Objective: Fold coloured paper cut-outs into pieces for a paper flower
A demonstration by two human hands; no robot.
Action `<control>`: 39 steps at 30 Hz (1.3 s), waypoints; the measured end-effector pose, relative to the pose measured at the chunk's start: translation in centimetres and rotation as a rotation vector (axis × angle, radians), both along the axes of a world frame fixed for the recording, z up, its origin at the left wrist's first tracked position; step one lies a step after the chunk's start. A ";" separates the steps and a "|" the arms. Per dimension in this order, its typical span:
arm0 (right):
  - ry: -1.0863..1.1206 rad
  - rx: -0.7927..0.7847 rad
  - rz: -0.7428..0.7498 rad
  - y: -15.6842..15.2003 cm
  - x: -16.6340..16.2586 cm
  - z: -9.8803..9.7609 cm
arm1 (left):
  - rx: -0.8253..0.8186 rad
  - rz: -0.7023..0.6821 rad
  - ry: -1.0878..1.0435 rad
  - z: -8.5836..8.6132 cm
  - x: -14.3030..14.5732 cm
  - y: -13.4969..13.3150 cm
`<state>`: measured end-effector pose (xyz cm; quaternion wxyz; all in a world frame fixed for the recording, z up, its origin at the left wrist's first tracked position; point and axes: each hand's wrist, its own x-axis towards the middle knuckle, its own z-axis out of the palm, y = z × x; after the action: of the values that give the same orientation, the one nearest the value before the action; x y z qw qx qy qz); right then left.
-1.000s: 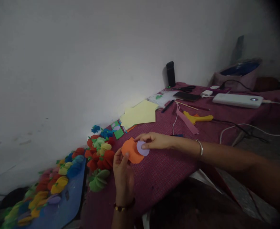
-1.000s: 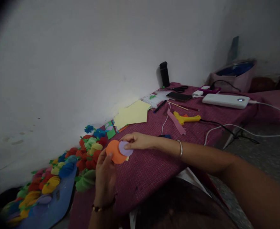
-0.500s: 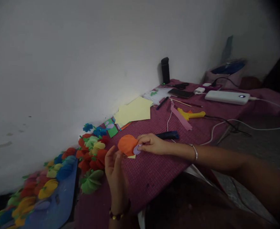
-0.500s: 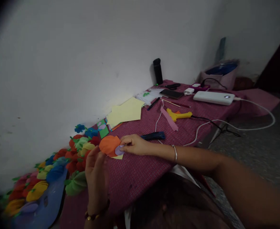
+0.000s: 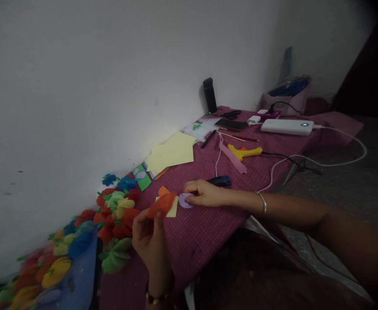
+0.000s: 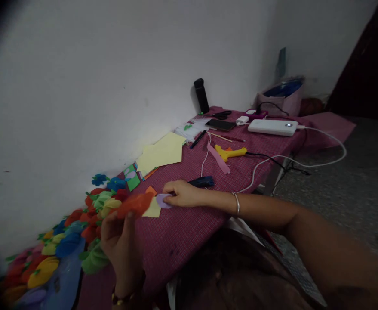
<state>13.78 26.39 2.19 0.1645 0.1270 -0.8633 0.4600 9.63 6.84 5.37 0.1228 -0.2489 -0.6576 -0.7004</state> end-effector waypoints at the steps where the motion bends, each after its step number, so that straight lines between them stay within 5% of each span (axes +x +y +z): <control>1: -0.105 0.087 0.010 0.2 -0.1 -0.1 | 0.019 0.019 -0.086 0.1 -0.2 -0.2; 4: -0.172 0.108 0.008 0.3 -0.6 0.1 | 0.043 -0.039 -0.219 0.0 -1.3 -0.5; 8: -0.097 -0.320 0.105 -0.8 -1.3 1.2 | 0.093 -0.110 -0.261 -0.8 -2.0 0.4; 15: -0.203 -0.653 0.117 -1.9 -1.7 0.6 | 0.114 -0.237 -0.387 -0.9 -1.0 1.6; 24: -0.202 -0.809 0.110 -2.5 -0.9 0.4 | 0.103 -0.230 -0.409 -1.9 -0.6 1.7; 33: -0.147 -0.817 0.082 -3.1 0.1 0.4 | 0.286 -0.295 -0.397 -2.8 -0.8 0.9; 39: 0.066 -0.484 0.155 -2.6 0.9 0.5 | 0.226 -0.360 -0.669 -3.1 0.0 0.5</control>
<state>14.64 23.75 2.68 0.1823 0.1646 -0.7098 0.6603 9.64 7.34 2.28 -0.1964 -0.1033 -0.5259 -0.8211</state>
